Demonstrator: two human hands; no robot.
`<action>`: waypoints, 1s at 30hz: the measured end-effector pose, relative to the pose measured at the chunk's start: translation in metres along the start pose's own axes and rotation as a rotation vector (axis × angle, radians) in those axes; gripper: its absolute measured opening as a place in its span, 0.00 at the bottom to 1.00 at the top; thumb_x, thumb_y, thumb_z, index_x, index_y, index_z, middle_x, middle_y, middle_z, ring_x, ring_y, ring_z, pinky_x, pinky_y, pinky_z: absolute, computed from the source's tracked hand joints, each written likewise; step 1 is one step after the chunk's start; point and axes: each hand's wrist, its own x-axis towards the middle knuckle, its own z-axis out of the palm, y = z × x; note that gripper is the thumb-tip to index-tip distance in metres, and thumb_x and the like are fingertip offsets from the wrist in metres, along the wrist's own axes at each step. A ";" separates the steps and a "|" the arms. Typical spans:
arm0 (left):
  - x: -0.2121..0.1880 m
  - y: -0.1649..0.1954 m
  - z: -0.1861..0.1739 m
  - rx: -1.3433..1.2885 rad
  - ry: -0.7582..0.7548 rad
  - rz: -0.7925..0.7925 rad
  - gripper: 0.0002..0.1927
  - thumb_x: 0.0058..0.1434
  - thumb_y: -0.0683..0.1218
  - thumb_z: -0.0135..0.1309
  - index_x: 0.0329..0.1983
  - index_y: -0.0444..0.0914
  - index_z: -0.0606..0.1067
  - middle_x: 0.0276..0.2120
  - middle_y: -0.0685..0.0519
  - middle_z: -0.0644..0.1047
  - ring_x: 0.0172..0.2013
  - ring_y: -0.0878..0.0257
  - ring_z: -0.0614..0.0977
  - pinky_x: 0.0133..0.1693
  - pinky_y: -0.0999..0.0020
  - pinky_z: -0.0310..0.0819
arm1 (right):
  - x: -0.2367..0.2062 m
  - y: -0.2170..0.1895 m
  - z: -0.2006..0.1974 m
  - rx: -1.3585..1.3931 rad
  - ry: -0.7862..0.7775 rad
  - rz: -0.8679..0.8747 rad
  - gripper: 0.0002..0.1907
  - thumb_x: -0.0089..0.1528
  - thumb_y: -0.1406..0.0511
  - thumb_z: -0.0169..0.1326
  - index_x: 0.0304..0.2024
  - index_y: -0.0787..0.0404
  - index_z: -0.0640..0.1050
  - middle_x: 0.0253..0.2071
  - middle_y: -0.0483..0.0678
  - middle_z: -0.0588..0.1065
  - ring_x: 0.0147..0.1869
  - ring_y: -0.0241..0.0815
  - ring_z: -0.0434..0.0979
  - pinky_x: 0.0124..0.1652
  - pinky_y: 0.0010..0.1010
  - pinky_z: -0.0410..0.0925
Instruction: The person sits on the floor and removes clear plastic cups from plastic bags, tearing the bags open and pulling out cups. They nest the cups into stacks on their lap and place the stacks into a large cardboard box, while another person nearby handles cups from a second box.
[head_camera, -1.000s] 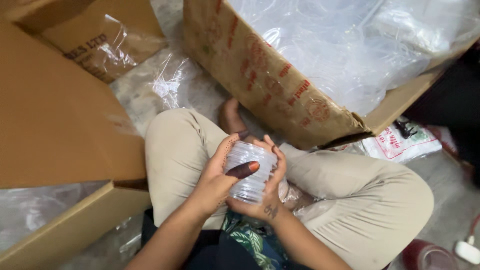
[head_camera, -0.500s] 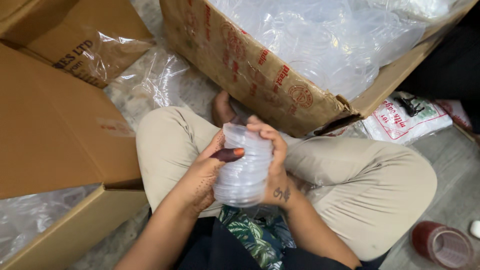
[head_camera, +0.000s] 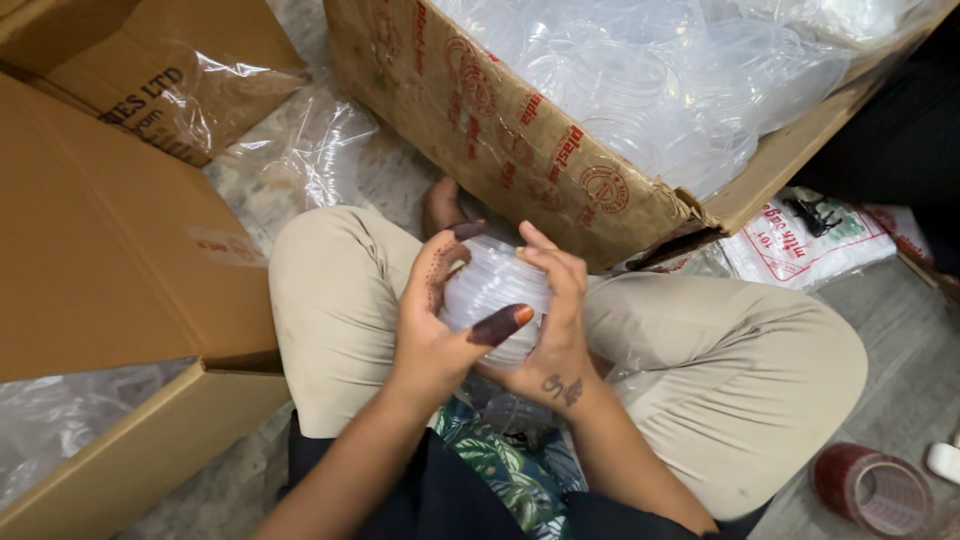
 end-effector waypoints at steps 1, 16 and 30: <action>0.005 0.000 -0.003 -0.043 -0.024 -0.028 0.44 0.53 0.41 0.70 0.71 0.31 0.63 0.60 0.41 0.72 0.60 0.56 0.75 0.61 0.65 0.72 | -0.001 -0.004 0.001 0.071 0.003 0.029 0.61 0.44 0.61 0.77 0.70 0.61 0.52 0.64 0.58 0.64 0.75 0.61 0.64 0.73 0.48 0.60; 0.115 -0.033 -0.161 -0.465 0.394 -0.059 0.25 0.80 0.58 0.36 0.71 0.39 0.65 0.62 0.58 0.74 0.56 0.65 0.76 0.54 0.63 0.73 | -0.012 0.000 -0.001 0.472 -0.087 0.283 0.60 0.47 0.62 0.77 0.74 0.55 0.55 0.69 0.56 0.61 0.72 0.52 0.65 0.69 0.42 0.63; 0.233 0.056 -0.257 -0.846 1.134 0.004 0.24 0.65 0.55 0.45 0.60 0.37 0.68 0.53 0.48 0.74 0.49 0.51 0.77 0.48 0.55 0.75 | 0.019 -0.006 -0.001 0.774 -0.050 0.584 0.67 0.42 0.61 0.74 0.77 0.59 0.50 0.68 0.56 0.63 0.69 0.49 0.67 0.63 0.39 0.65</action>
